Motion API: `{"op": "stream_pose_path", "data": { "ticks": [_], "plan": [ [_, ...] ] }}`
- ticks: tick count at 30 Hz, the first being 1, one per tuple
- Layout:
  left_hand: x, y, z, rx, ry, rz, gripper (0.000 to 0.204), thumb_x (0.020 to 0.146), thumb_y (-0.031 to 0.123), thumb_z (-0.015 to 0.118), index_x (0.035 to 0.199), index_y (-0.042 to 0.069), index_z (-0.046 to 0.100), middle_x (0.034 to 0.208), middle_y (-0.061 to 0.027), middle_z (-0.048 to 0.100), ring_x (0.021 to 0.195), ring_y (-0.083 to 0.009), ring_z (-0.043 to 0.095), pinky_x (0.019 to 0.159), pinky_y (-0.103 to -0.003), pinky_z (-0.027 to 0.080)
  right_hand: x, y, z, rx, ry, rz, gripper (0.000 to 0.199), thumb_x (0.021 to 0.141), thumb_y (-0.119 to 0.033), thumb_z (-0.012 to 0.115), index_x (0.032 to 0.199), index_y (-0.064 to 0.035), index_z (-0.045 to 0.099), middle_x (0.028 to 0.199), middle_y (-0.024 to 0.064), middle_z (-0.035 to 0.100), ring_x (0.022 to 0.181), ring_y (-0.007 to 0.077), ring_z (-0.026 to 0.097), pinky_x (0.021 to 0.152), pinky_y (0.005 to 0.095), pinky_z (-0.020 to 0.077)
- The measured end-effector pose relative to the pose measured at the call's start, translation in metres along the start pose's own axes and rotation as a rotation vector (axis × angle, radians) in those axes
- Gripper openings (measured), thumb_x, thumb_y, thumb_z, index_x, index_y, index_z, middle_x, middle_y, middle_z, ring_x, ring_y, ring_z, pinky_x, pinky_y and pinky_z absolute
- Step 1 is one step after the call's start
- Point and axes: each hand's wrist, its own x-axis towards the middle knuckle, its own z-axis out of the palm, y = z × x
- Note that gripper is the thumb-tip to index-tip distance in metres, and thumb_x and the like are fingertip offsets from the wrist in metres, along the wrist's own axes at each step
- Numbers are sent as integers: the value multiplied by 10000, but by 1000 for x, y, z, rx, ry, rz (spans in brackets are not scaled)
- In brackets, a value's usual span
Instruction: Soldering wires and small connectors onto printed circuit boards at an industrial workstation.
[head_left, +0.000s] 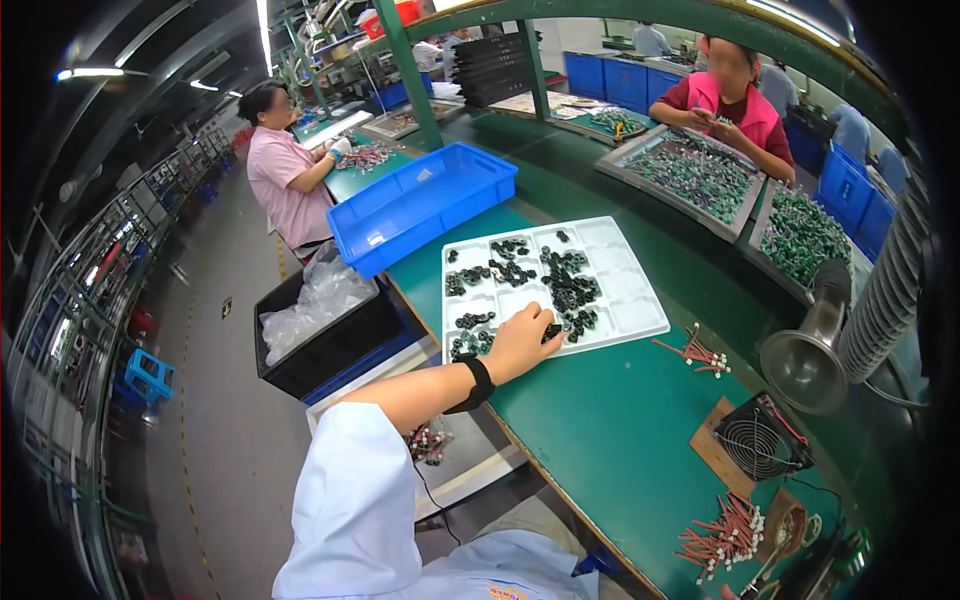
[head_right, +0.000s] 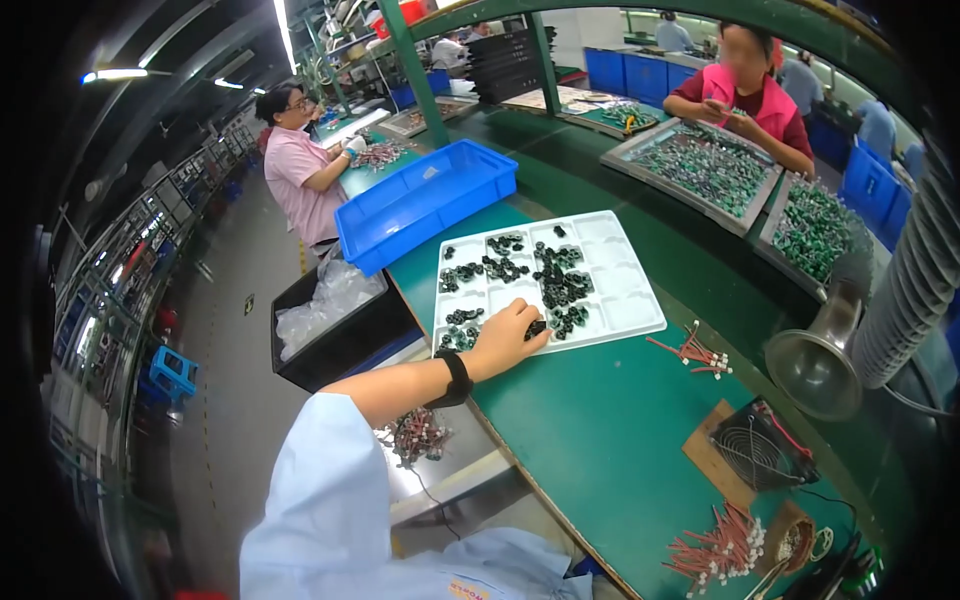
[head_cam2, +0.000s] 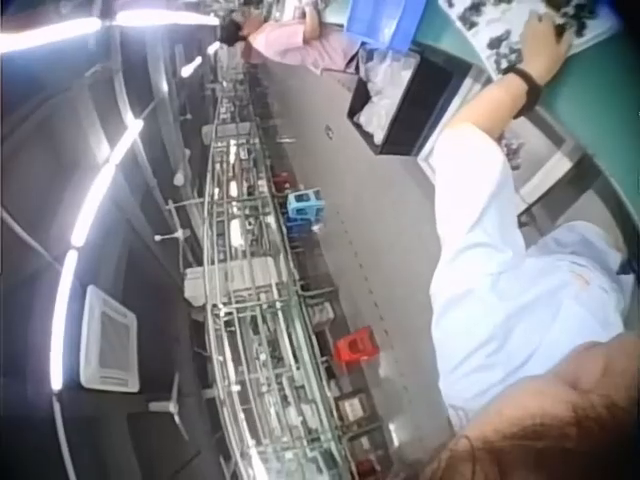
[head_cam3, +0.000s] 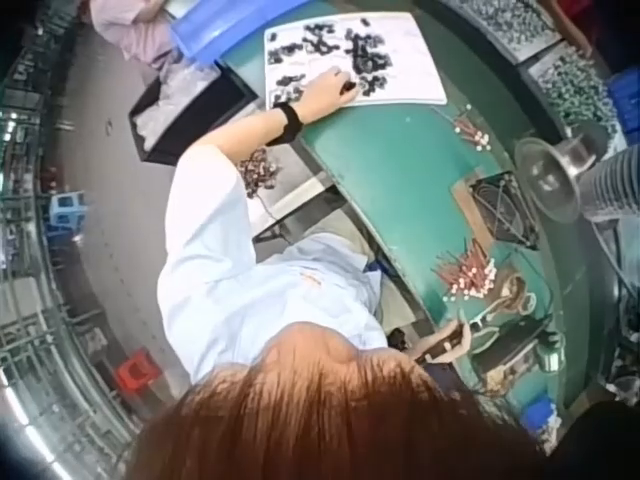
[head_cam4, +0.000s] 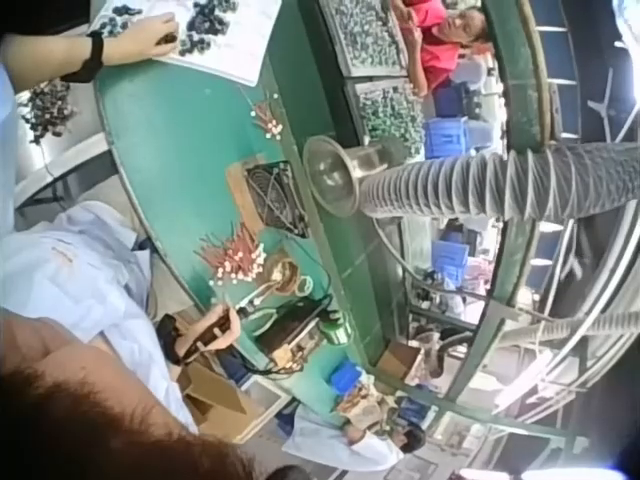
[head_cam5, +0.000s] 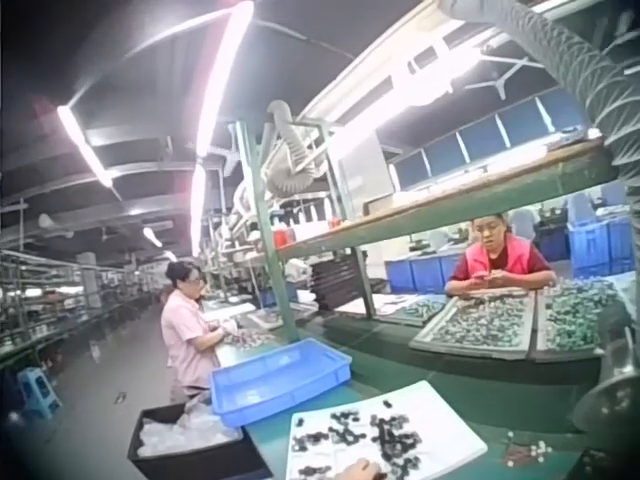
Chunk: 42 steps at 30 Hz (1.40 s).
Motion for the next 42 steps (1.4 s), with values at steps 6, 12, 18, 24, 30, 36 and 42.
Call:
{"op": "stream_pose_path", "data": {
  "ticks": [6,12,18,24,30,36,42],
  "plan": [
    [0,-6,-2,-14,43,13,267,785,288,636,805,44,528,775,-123,521,658,-322,557,570,-407,460,6,-5,1,39,36,-43,186,852,-33,610,1018,15,542,899,168,618,790,228,598,715,296,486],
    [-5,-6,-5,6,38,17,263,777,272,629,786,34,515,738,-120,533,669,-328,564,569,-422,464,5,-16,-3,67,50,-8,164,855,-34,604,999,26,553,900,165,618,786,233,598,712,298,486],
    [-11,0,-5,37,80,29,261,780,275,622,777,34,520,742,-124,530,665,-329,570,561,-423,465,3,-14,-10,46,60,-35,164,858,-45,604,998,26,554,906,158,616,782,233,597,713,297,485],
    [-8,-4,-3,6,68,-42,249,773,270,623,782,34,544,767,-126,552,674,-328,578,571,-427,470,-2,-13,-16,-31,44,-24,180,863,-57,602,1011,24,539,926,158,610,799,230,592,728,298,480],
    [2,-5,-28,-84,184,-110,283,740,281,656,792,13,585,793,-141,601,712,-340,590,622,-416,472,-4,0,-23,-13,56,-3,190,866,-60,599,1015,28,520,943,171,603,803,238,590,731,304,478],
    [-1,88,-50,-318,-68,12,278,759,276,665,824,14,597,816,-156,601,695,-304,578,632,-359,475,-5,1,-21,49,80,13,189,866,-51,594,1010,35,507,948,183,602,798,245,589,726,306,479],
    [-43,184,-1,-242,-468,287,313,803,310,622,944,36,568,874,-128,544,793,-306,573,664,-389,477,-9,2,-30,73,94,14,195,859,-42,600,1012,36,508,925,191,606,779,237,595,715,306,486]
  ]
}}
